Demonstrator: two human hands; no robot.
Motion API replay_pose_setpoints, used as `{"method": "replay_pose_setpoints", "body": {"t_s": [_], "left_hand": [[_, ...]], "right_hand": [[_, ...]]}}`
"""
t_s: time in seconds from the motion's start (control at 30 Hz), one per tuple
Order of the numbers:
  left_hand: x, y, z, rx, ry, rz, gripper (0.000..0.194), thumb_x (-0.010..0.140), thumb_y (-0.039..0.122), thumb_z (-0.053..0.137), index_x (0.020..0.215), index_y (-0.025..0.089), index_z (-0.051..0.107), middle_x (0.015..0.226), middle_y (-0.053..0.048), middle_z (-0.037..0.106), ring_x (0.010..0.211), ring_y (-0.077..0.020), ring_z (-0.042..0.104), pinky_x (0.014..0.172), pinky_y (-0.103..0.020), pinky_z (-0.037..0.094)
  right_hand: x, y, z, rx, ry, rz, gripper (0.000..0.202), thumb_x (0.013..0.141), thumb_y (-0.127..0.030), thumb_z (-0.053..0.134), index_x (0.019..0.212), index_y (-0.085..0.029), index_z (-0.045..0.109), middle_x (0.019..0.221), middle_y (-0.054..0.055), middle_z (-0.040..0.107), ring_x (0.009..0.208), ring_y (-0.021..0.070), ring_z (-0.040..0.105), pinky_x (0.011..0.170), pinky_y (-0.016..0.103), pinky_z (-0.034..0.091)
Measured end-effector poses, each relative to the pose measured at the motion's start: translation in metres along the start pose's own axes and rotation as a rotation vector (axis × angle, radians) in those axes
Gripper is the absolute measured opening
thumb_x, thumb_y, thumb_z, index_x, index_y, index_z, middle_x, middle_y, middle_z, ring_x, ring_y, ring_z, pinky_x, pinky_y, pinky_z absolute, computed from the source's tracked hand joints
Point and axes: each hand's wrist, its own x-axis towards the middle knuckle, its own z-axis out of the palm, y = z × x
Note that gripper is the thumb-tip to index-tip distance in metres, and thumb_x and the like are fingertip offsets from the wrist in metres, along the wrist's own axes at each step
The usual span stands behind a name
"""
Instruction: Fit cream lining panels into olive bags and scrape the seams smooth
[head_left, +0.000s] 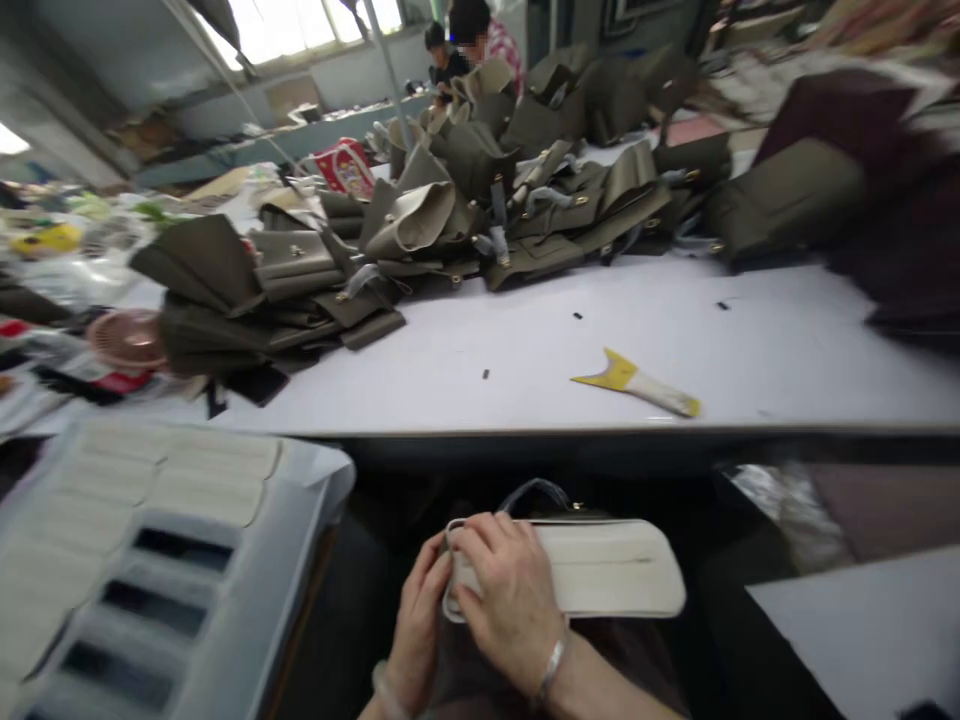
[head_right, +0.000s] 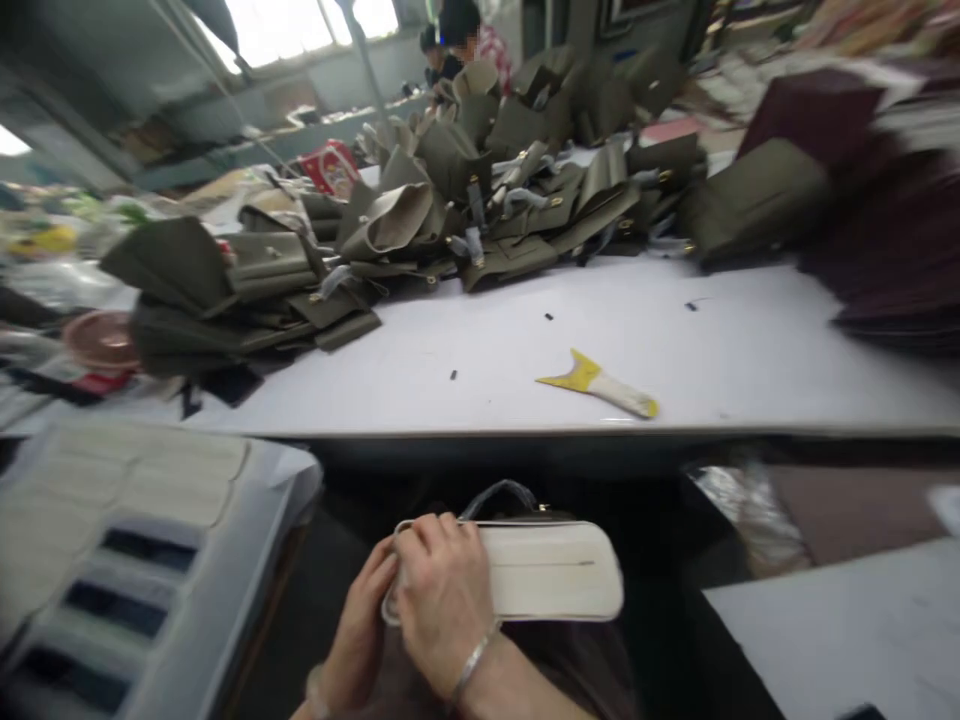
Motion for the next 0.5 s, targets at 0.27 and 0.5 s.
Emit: {"method": "replay_pose_setpoints", "body": {"t_s": [0.27,0.5], "left_hand": [[0.012,0.037,-0.005,0.561,-0.076,0.465,0.033,0.089,0.034,0.052,0.122,0.033,0.057,0.144,0.0,0.045,0.136,-0.0286,0.037,0.118,-0.051,0.016],[0.01,0.095,0.074,1.087,-0.699,1.122,0.045,0.088,0.013,0.043,0.128,0.03,0.055,0.135,0.0,0.057,0.117,-0.0197,0.052,0.095,-0.033,0.043]], "right_hand": [[-0.06,0.097,-0.103,0.526,0.946,0.359,0.022,0.082,-0.032,0.066,0.101,-0.021,0.063,0.111,0.006,0.063,0.109,0.021,0.055,0.098,0.034,0.042],[-0.087,0.203,-0.049,1.143,0.515,0.851,0.052,0.07,-0.063,0.07,0.065,-0.011,0.067,0.06,0.009,0.064,0.061,0.0224,0.062,0.059,0.034,0.048]]}}
